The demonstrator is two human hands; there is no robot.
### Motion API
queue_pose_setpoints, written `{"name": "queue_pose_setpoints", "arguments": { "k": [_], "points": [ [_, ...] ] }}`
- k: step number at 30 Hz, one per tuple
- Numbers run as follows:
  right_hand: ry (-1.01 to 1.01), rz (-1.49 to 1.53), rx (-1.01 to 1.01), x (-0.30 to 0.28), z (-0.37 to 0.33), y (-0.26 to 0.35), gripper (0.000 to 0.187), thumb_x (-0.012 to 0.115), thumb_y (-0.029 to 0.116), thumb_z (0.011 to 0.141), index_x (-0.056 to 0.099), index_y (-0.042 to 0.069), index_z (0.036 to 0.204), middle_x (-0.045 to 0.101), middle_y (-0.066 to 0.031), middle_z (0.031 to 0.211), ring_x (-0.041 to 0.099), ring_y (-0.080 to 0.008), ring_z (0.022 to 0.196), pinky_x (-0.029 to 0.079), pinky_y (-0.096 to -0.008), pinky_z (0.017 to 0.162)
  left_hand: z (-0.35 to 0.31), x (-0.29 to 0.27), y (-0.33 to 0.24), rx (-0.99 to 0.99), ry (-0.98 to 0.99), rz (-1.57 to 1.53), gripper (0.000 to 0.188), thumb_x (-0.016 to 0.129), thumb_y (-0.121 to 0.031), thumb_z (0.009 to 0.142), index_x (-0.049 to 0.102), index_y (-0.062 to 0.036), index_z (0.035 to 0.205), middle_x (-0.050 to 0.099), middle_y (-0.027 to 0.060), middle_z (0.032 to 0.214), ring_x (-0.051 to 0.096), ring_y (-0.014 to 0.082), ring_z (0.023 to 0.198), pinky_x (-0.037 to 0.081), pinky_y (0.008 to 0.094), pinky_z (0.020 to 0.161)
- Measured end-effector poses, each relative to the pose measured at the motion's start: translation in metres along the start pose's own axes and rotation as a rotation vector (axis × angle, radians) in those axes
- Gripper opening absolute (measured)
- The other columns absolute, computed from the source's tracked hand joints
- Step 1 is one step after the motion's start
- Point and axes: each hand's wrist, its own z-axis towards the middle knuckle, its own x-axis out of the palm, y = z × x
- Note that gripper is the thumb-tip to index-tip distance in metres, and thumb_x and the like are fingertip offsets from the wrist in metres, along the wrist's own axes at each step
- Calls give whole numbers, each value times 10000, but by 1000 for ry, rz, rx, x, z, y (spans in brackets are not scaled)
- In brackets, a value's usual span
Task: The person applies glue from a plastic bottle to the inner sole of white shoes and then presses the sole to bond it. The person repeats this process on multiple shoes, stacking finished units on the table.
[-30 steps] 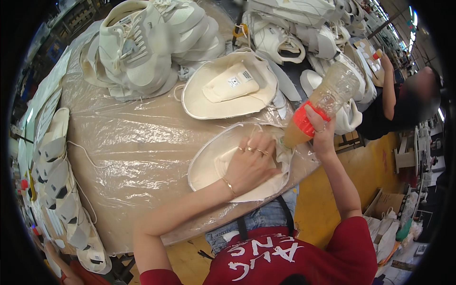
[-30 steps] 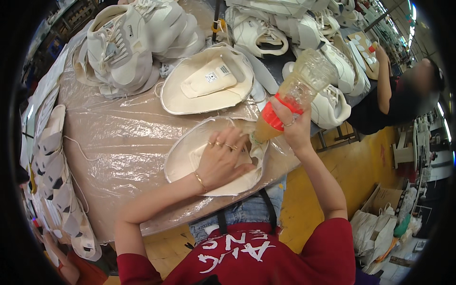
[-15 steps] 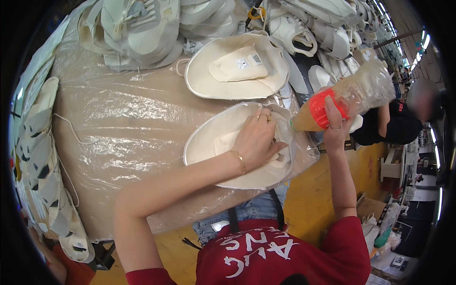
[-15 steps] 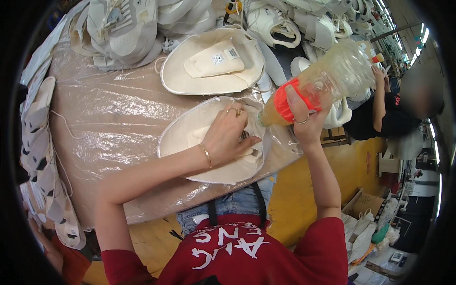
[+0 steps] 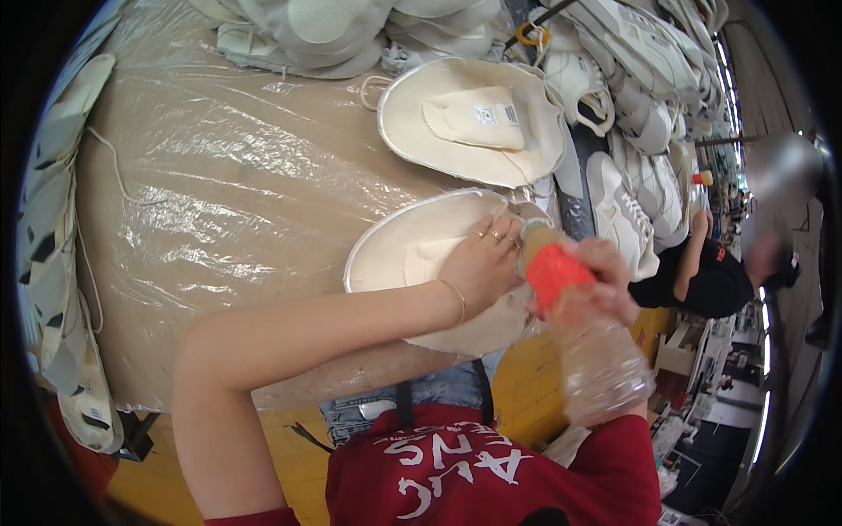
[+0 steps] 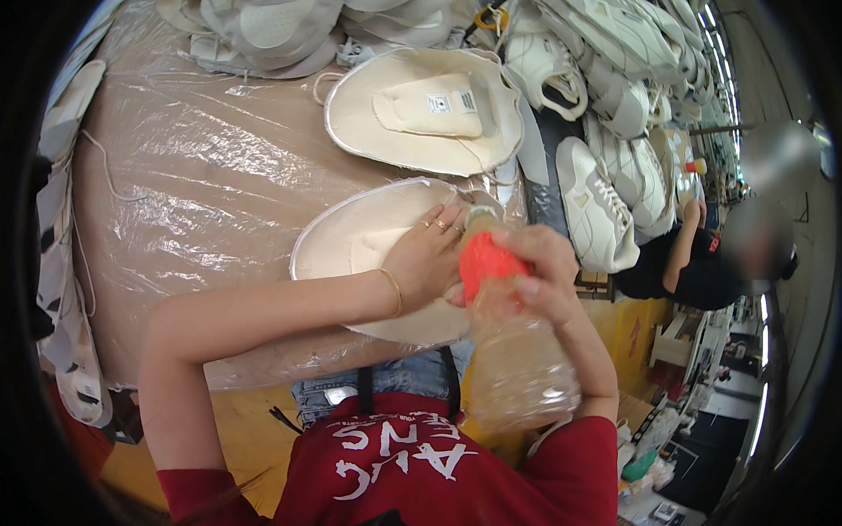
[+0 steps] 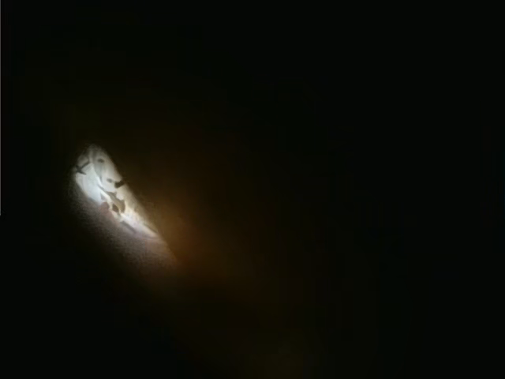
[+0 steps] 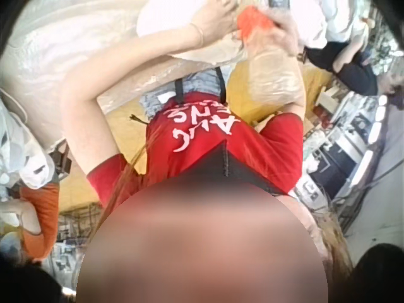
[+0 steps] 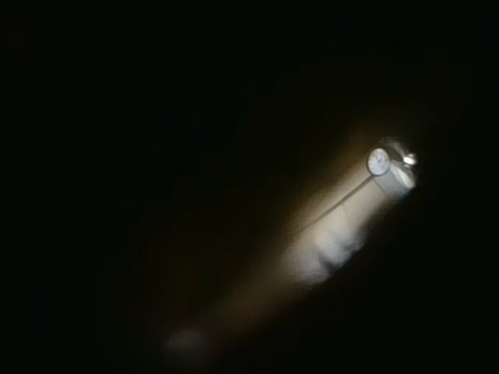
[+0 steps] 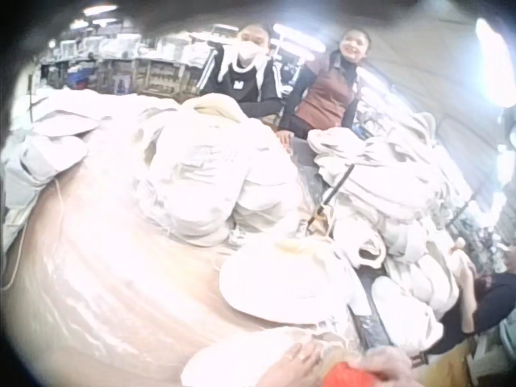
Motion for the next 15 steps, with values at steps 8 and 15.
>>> {"name": "queue_pose_setpoints", "arguments": {
  "k": [8, 15],
  "points": [
    [-45, 59, -177, 18, 0, -41, 409, 590, 238, 817, 602, -1, 1148, 625, -204, 897, 542, -287, 595, 444, -383, 531, -5, -10, -2, -12, 136, 39, 567, 492, -320, 906, 476, -24, 1390, 413, 183, 1474, 277, 359, 1423, 191, 462, 1178],
    [42, -27, -424, 19, 32, -55, 282, 688, 85, 724, 557, 56, 973, 624, -196, 995, 571, -273, 635, 473, -342, 521, -9, -14, -6, 12, 275, 53, 557, 417, -343, 971, 418, -52, 1446, 341, 152, 1533, 217, 325, 1461, 172, 462, 1183]
  ]
}}
